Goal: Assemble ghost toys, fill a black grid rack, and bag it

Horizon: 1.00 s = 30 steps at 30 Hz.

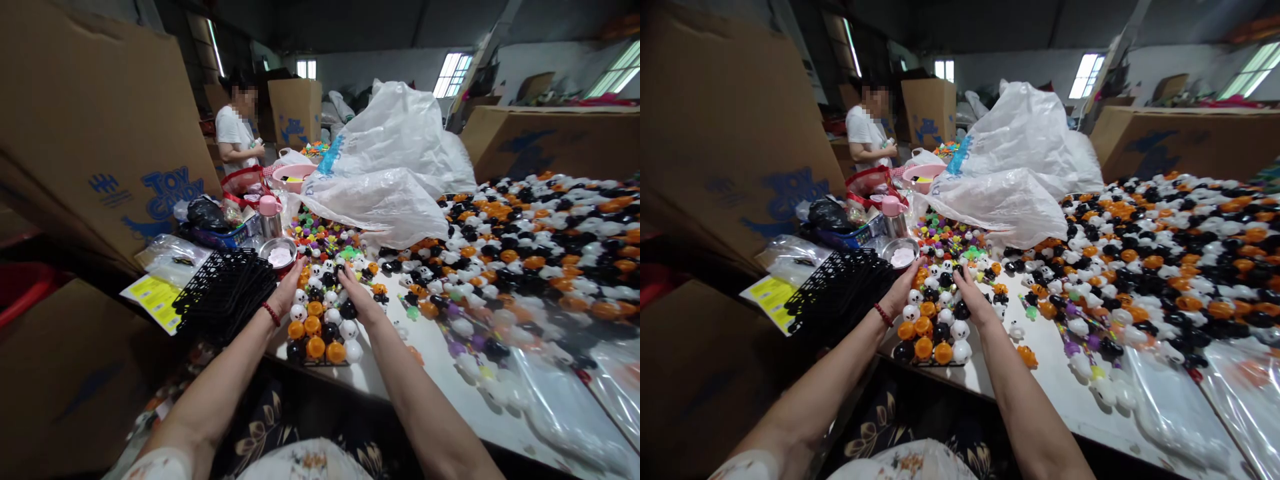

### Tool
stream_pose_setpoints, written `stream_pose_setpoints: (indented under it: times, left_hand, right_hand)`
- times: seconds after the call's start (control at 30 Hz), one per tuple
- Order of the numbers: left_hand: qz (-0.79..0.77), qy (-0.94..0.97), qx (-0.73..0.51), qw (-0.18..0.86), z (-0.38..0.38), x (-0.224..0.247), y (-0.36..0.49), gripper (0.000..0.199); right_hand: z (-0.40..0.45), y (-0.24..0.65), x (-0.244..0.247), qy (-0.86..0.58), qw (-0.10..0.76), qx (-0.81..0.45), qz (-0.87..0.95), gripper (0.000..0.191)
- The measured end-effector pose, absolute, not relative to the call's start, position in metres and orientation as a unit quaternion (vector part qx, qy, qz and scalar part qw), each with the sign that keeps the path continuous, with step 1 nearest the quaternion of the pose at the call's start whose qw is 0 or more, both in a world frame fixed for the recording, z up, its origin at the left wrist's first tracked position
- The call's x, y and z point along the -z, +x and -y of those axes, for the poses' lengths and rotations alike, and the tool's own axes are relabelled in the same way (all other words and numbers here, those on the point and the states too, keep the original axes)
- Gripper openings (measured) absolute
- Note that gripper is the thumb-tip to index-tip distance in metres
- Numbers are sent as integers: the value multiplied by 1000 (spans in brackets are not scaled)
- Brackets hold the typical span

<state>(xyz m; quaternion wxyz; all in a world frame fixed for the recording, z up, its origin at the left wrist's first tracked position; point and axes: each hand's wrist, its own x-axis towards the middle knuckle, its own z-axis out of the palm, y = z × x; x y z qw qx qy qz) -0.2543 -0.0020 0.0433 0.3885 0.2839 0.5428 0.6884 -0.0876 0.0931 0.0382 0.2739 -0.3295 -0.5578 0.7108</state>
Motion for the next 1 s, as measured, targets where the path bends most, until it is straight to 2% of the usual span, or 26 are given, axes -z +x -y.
stream_pose_setpoints:
  times: [0.17,0.3,0.4,0.53,0.63,0.83,1.0]
  left_hand:
    - [-588,404,-621,326,8,-49,-263,57]
    - [-598,412,-603,330,6,-56,-259,42]
    - [-580,402,-617,347,2,-58,-255,36]
    - [-599,434,-585,333,1,-58,-256,37]
    - [-622,468,-549,305,2,-57,-258,41]
    - [-615,411,-626,246,5,-44,-258,50]
    - [-622,368,-630,285,7,-35,-259,52]
  right_hand:
    - [-94,-76,-36,-298,273,-722,562,84]
    - [-94,-77,-37,-293,275,-688,604,84]
    - [-94,-83,-43,-297,273,-667,626,91]
    - [-95,-89,-51,-297,261,-644,655,103]
    - [-98,-89,-51,-295,257,-628,672,105]
    - [-102,-87,-49,-327,262,-657,627,84]
    - [-99,-89,-46,-328,268,-637,644,74]
